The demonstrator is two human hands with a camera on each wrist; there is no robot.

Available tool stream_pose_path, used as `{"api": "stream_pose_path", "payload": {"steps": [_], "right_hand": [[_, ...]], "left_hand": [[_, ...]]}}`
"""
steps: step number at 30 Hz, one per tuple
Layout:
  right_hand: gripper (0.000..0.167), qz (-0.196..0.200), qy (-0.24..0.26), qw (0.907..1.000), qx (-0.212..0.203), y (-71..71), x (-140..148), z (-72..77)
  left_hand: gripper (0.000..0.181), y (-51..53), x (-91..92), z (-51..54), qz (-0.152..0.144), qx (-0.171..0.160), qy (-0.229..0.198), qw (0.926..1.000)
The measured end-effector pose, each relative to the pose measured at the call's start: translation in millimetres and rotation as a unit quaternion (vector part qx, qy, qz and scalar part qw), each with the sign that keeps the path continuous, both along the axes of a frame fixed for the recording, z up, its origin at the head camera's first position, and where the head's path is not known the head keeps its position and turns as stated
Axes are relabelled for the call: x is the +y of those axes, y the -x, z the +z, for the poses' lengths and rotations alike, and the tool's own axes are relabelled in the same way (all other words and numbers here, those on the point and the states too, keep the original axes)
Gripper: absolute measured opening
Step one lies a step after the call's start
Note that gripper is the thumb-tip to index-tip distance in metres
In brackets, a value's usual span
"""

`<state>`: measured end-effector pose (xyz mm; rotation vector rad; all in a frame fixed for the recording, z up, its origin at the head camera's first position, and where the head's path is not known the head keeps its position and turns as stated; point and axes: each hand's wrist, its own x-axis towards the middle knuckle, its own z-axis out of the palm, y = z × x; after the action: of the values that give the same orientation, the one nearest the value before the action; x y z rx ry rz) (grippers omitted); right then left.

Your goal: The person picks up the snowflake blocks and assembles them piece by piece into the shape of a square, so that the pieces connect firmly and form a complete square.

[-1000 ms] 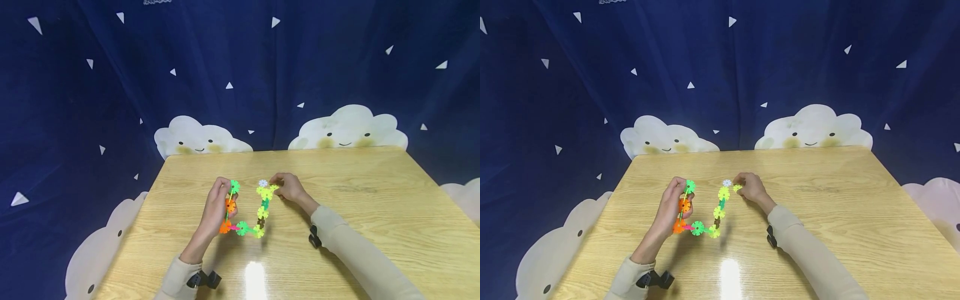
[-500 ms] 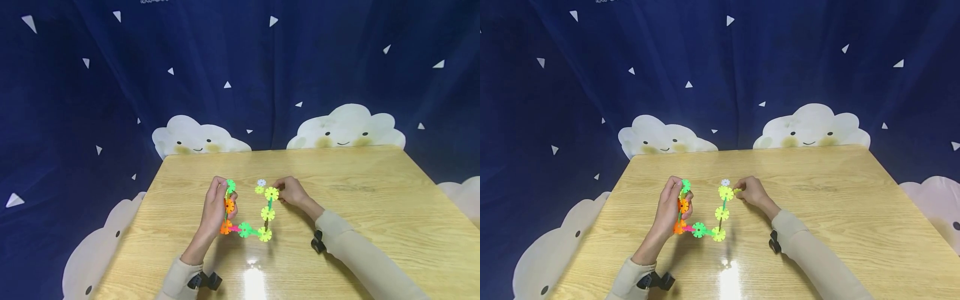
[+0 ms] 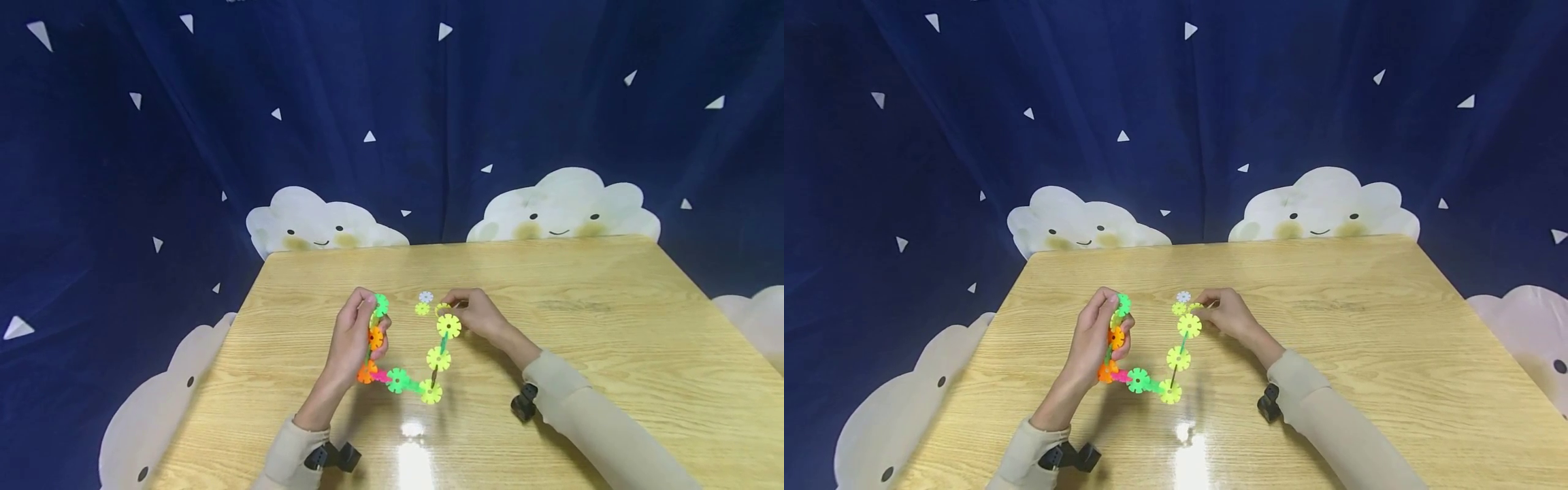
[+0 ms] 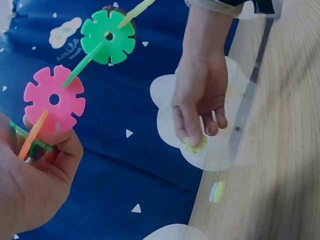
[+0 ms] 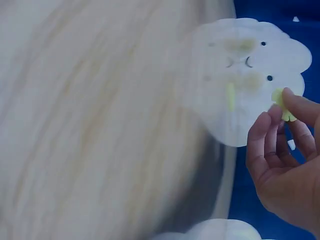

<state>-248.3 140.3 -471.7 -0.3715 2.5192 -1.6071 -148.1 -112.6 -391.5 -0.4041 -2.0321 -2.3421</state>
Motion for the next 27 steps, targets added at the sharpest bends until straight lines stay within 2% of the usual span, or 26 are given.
{"api": "stream_pose_path", "payload": {"steps": [5, 10, 13, 22, 27], "right_hand": [[0.016, 0.019, 0.053, 0.9984, 0.007, -10.5, -1, 14.5], [0.017, 0.062, 0.120, 0.9907, 0.019, -22.0, -3, 32.4], [0.017, 0.072, 0.135, 0.9878, 0.030, -29.5, -4, 43.5], [0.016, 0.074, 0.151, 0.9841, 0.058, -50.6, -7, 74.1], [0.014, 0.067, 0.159, 0.9811, 0.088, -59.4, -11, 84.3]], "left_hand": [[0.026, -0.5, -0.1, -1.0, -0.024, -0.007, 0.003, 0.9997], [0.031, -1.3, -1.1, -1.5, -0.047, -0.003, 0.016, 0.9987], [0.034, -1.0, -1.3, -1.6, -0.052, 0.002, 0.022, 0.9984], [0.026, -0.4, 0.8, -2.7, -0.012, -0.002, 0.014, 0.9998], [0.025, -1.4, 4.0, -2.4, 0.005, -0.001, 0.013, 0.9999]]}}
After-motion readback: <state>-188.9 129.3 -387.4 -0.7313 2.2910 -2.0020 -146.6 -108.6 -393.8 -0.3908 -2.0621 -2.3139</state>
